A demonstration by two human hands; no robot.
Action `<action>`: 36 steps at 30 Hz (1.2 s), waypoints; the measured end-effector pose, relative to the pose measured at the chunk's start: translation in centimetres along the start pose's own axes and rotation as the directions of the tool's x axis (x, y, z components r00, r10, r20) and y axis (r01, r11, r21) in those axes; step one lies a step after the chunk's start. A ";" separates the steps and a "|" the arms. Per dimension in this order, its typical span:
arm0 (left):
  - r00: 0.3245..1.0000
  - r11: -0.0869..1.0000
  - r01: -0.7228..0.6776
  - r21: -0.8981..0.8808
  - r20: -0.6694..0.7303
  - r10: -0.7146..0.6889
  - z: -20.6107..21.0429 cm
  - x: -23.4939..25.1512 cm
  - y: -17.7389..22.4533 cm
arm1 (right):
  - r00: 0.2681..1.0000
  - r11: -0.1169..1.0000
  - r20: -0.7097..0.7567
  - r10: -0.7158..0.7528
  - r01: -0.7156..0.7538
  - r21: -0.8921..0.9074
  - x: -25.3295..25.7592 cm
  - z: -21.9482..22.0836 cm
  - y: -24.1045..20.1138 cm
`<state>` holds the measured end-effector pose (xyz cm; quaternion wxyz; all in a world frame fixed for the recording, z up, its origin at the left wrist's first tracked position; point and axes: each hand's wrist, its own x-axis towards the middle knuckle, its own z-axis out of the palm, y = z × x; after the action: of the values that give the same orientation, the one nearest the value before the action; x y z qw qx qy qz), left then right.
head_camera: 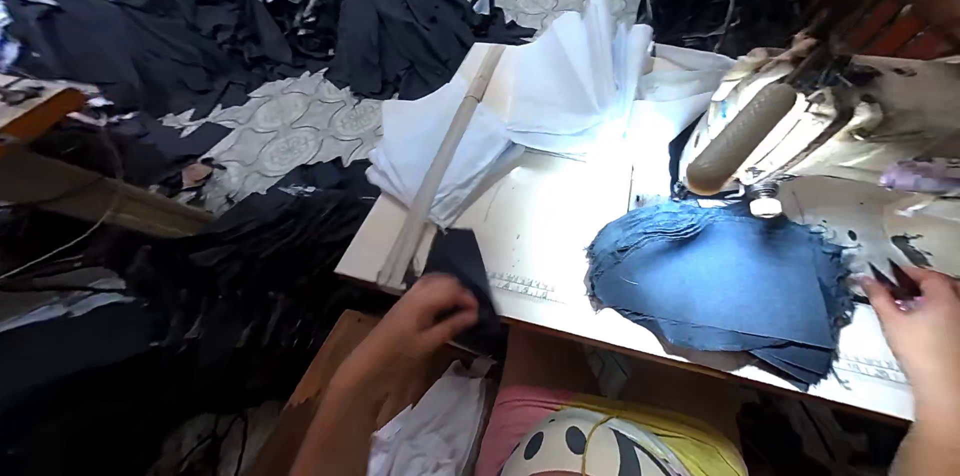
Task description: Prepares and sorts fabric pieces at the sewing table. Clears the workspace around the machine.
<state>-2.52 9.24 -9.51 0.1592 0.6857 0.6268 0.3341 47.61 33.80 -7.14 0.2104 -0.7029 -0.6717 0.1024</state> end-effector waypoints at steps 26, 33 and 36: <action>0.880 0.930 -0.285 -0.232 0.321 0.350 12.2 18.7 9.5 | 0.588 0.685 0.352 -0.728 0.626 0.372 -0.8 -1.2 -10.5; 0.889 0.985 -0.108 -0.137 0.431 0.158 10.6 15.3 9.2 | 0.380 0.664 0.690 -0.616 0.722 0.195 2.1 3.7 -13.5; 0.901 0.987 0.010 -0.159 0.430 0.060 10.5 15.3 10.0 | 0.429 0.712 0.741 -0.516 0.696 0.093 1.1 1.6 -14.8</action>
<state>11.78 24.44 -6.80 0.3438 0.7362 0.5384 0.2236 33.69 35.30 -2.02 -0.1309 -0.3296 -0.9113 0.2093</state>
